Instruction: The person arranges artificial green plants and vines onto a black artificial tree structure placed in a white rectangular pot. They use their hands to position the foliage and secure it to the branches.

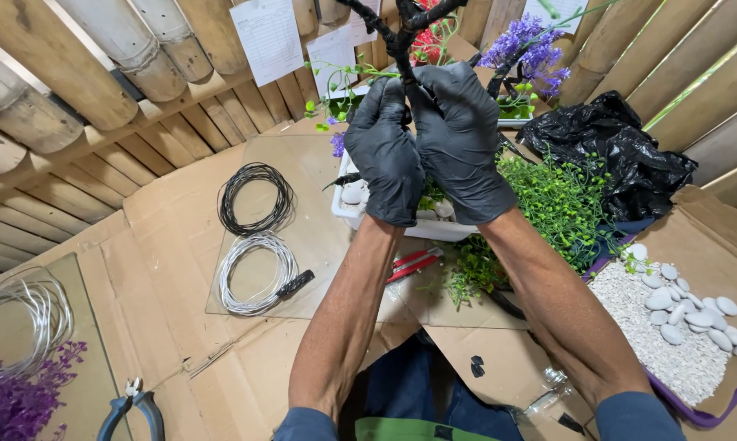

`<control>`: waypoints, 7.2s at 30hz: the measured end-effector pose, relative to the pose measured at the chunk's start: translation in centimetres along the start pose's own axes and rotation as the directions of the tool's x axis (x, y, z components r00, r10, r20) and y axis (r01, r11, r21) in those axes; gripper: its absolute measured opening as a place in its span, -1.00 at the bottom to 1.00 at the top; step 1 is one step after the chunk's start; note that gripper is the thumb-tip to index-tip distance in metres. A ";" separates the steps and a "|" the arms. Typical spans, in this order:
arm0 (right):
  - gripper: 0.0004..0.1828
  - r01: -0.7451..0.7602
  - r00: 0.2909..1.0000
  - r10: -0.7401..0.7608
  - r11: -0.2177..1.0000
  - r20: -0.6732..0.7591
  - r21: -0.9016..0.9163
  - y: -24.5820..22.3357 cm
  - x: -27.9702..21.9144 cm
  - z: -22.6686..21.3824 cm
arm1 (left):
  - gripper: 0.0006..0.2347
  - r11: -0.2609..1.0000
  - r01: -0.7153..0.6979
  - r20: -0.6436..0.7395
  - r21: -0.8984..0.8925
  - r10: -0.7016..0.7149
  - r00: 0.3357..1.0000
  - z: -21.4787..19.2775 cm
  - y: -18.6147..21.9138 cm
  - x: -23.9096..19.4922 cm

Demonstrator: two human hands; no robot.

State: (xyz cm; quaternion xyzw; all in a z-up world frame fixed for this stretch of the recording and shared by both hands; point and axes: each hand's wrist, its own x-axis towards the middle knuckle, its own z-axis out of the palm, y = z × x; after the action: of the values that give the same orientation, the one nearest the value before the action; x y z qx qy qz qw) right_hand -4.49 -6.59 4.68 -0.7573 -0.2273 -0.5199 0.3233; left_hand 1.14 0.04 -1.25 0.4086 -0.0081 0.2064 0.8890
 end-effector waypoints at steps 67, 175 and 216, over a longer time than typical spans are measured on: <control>-0.67 -0.126 0.992 0.126 0.992 0.001 -0.001 -4.9 -1.9 -5.4 | -0.66 0.978 0.176 0.157 -0.108 -0.158 0.975 -3.4 7.7 -6.2; -0.49 -0.441 0.877 0.379 0.880 0.296 0.178 -16.0 -8.9 -10.2 | -0.16 -0.039 -0.762 0.747 0.647 -0.168 0.643 -18.3 15.7 -15.9; -0.85 -0.500 0.862 0.505 0.861 -0.044 0.096 -14.5 -10.1 -8.7 | -0.49 -0.180 -0.707 0.726 0.684 0.079 0.683 -16.4 17.1 -11.7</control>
State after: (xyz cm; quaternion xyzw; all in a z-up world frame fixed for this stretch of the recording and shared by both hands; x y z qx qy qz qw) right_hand -23.50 -2.98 1.13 -0.7584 -0.0318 -0.4334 0.4858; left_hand -18.50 17.71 -1.99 0.9063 -0.1963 0.3285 0.1794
